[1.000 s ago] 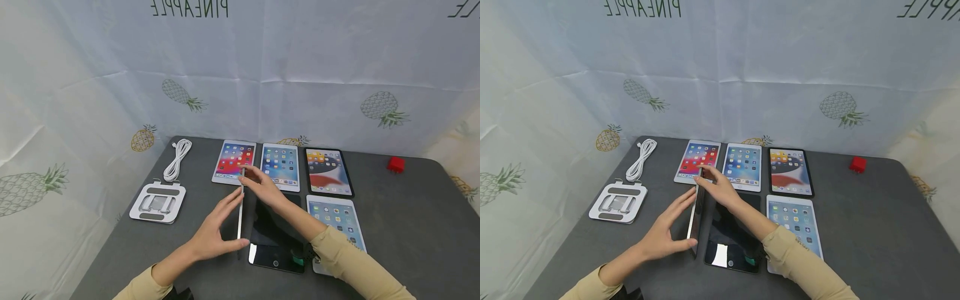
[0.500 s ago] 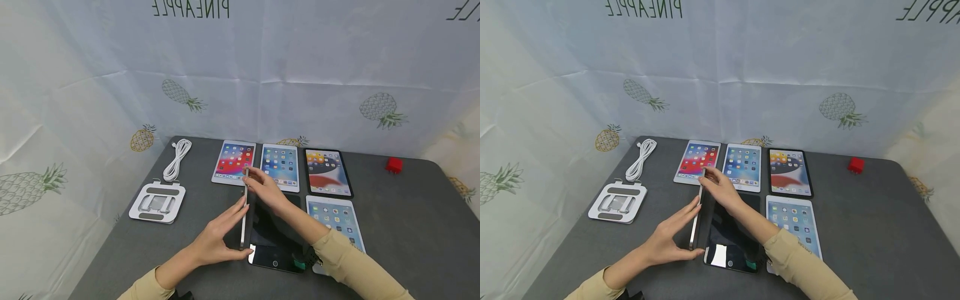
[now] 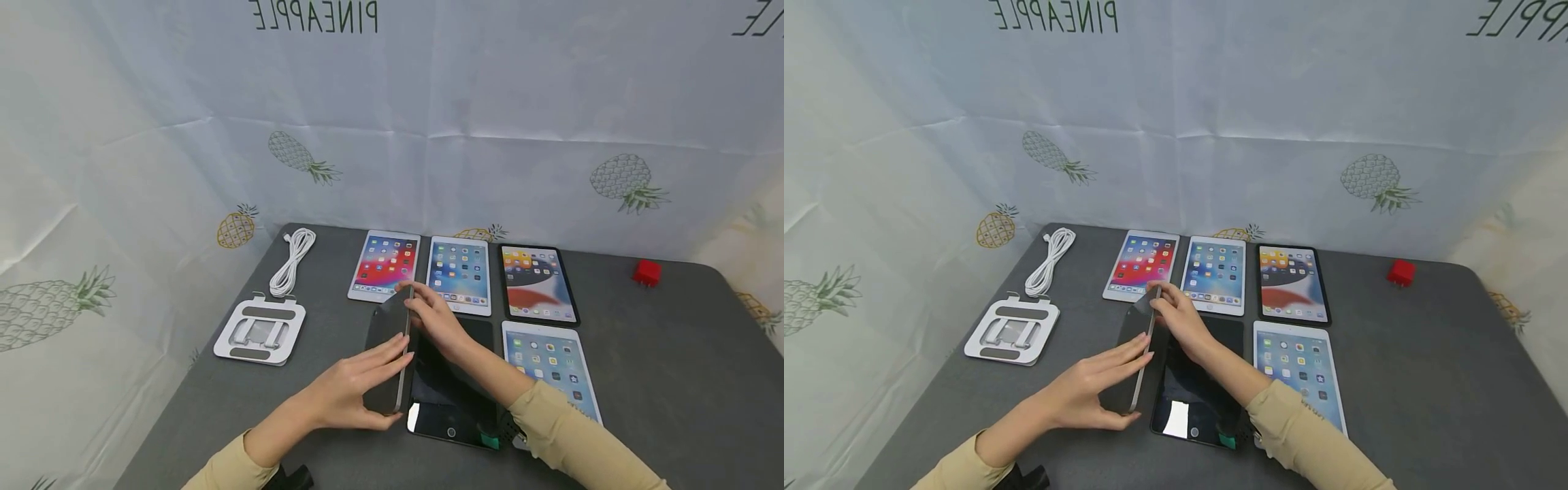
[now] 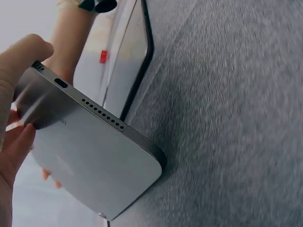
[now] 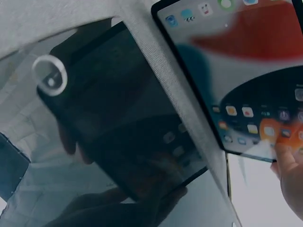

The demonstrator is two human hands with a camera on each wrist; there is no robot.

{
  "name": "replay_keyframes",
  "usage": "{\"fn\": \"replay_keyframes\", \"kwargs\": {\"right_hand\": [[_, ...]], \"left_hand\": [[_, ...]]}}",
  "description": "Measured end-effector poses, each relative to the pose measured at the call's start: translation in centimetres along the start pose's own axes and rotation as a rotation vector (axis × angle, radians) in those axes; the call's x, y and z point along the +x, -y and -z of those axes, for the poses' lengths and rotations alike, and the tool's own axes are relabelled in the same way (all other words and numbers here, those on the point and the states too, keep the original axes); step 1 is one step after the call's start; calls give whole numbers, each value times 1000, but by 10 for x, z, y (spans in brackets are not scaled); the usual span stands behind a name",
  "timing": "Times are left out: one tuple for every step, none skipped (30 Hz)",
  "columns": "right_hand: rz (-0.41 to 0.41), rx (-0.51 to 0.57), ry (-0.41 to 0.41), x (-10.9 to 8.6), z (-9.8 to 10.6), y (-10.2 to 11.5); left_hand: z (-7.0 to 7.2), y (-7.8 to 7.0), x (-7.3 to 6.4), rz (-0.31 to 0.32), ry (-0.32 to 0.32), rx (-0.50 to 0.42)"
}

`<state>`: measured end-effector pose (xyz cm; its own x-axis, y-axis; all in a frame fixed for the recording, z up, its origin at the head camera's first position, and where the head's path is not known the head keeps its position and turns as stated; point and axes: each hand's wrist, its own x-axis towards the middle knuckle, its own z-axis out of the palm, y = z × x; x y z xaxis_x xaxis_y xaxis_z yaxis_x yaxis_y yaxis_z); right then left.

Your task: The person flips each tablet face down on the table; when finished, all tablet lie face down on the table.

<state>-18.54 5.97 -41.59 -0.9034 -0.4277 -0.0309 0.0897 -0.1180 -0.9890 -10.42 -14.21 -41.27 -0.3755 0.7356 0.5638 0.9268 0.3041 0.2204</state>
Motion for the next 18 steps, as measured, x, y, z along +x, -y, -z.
{"fn": "replay_keyframes", "kwargs": {"right_hand": [[2,-12,4,0,1,-1],[1,-25,6,0,1,-3],[-1,-40,1,0,2,-4],[-6,-58,-8,0,3,-5],[-14,-77,-16,0,5,-6],[-21,-100,-21,-1,6,-8],[-30,-120,-24,-1,8,-10],[-36,-130,-22,-1,9,-12],[-43,-137,-21,-1,11,-13],[-49,-142,-18,-1,12,-15],[-52,-151,-13,-1,14,-17],[-53,-161,-7,-1,16,-19],[-54,-173,-2,0,17,-20],[-52,-187,1,0,18,-22],[-50,-211,2,0,19,-23],[-47,-244,2,1,21,-24],[-46,-279,1,2,21,-25],[-46,-318,-2,3,22,-26]], "left_hand": [[1,1,-1,-9,7,7],[1,2,-1,-16,15,12],[2,3,-2,-26,20,20],[2,5,-3,-33,26,24],[1,6,-3,-41,33,27],[1,7,-4,-45,44,24],[0,8,-6,-47,55,22],[-1,9,-7,-49,67,19],[-3,10,-9,-49,80,15],[-4,12,-10,-45,94,8],[-6,13,-12,-44,106,3],[-7,14,-14,-42,118,1],[-9,15,-15,-41,129,2],[-10,17,-17,-41,140,4],[-12,18,-18,-42,151,8],[-13,19,-20,-42,162,11],[-14,19,-21,-42,173,17],[-15,20,-23,-40,185,21]]}}
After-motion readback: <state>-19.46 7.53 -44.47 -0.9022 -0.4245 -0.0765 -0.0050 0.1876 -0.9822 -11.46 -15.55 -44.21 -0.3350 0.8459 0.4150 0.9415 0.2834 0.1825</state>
